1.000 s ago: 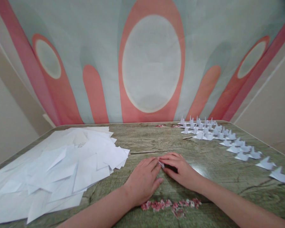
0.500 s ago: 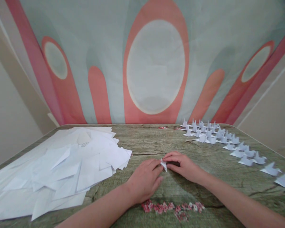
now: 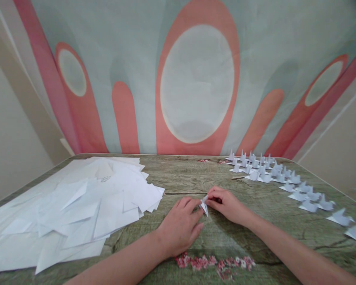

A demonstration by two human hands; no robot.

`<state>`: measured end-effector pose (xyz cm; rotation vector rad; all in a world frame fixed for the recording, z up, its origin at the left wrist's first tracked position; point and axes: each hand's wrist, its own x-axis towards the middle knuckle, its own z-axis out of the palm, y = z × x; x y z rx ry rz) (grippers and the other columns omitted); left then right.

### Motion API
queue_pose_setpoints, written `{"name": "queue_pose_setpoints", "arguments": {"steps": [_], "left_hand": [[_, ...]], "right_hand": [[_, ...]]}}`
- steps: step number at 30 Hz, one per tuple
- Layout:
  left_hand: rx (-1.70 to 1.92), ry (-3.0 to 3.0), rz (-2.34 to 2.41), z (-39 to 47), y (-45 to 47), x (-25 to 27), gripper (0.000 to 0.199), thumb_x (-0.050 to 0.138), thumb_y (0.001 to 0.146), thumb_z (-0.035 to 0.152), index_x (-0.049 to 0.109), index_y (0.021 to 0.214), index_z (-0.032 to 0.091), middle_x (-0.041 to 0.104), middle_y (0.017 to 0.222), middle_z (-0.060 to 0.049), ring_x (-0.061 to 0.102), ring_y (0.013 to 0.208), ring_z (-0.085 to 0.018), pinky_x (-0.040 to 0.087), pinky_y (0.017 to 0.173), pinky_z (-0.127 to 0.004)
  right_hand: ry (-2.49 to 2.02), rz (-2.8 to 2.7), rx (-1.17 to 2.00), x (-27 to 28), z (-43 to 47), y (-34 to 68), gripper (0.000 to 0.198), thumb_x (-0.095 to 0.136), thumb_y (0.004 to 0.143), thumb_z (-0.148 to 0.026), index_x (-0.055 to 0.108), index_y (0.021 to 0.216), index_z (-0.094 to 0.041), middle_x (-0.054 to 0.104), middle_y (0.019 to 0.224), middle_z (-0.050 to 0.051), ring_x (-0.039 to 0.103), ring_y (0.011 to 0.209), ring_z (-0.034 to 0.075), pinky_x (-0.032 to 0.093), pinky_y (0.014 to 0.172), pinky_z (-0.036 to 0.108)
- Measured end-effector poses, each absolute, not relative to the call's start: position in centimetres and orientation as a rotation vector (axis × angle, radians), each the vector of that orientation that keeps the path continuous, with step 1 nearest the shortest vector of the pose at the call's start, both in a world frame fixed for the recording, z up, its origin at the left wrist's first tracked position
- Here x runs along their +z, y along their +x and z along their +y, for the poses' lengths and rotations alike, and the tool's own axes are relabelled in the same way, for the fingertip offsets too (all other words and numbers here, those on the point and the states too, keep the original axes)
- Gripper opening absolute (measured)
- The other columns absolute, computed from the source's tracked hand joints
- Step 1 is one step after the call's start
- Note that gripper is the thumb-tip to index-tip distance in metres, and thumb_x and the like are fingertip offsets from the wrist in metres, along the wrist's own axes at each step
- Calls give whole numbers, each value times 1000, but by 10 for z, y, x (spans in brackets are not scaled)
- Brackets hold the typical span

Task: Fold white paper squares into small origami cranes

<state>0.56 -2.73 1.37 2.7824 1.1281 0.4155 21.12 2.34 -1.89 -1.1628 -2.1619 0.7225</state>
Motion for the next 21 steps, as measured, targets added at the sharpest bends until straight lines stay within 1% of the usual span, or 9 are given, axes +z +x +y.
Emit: {"name": "queue_pose_setpoints", "arguments": {"steps": [10,17,21], "left_hand": [[370,2884,1091,-28,8,13,31,43,87,29,49,115,18,54,118,-4,42,109,-21,34,96,-37],[361,2972,1057,-27,8,10,32,40,88,29,49,116,16,54,120,-6,46,106,-21,33,95,-37],[338,2987,1033,-28,9,9,33,41,87,25,48,117,13,54,119,-8,46,106,-21,33,96,-36]], "right_hand": [[-1213,-2100,684,-24,23,206,14,54,82,-26,63,74,-18,57,78,2,54,71,14,43,67,27],[-1255,-2067,599,-27,20,202,13,54,80,-24,60,71,-18,56,77,3,54,71,15,44,67,28],[-1275,-2070,577,-26,19,200,12,53,81,-22,59,71,-18,55,77,3,53,71,14,44,67,28]]}}
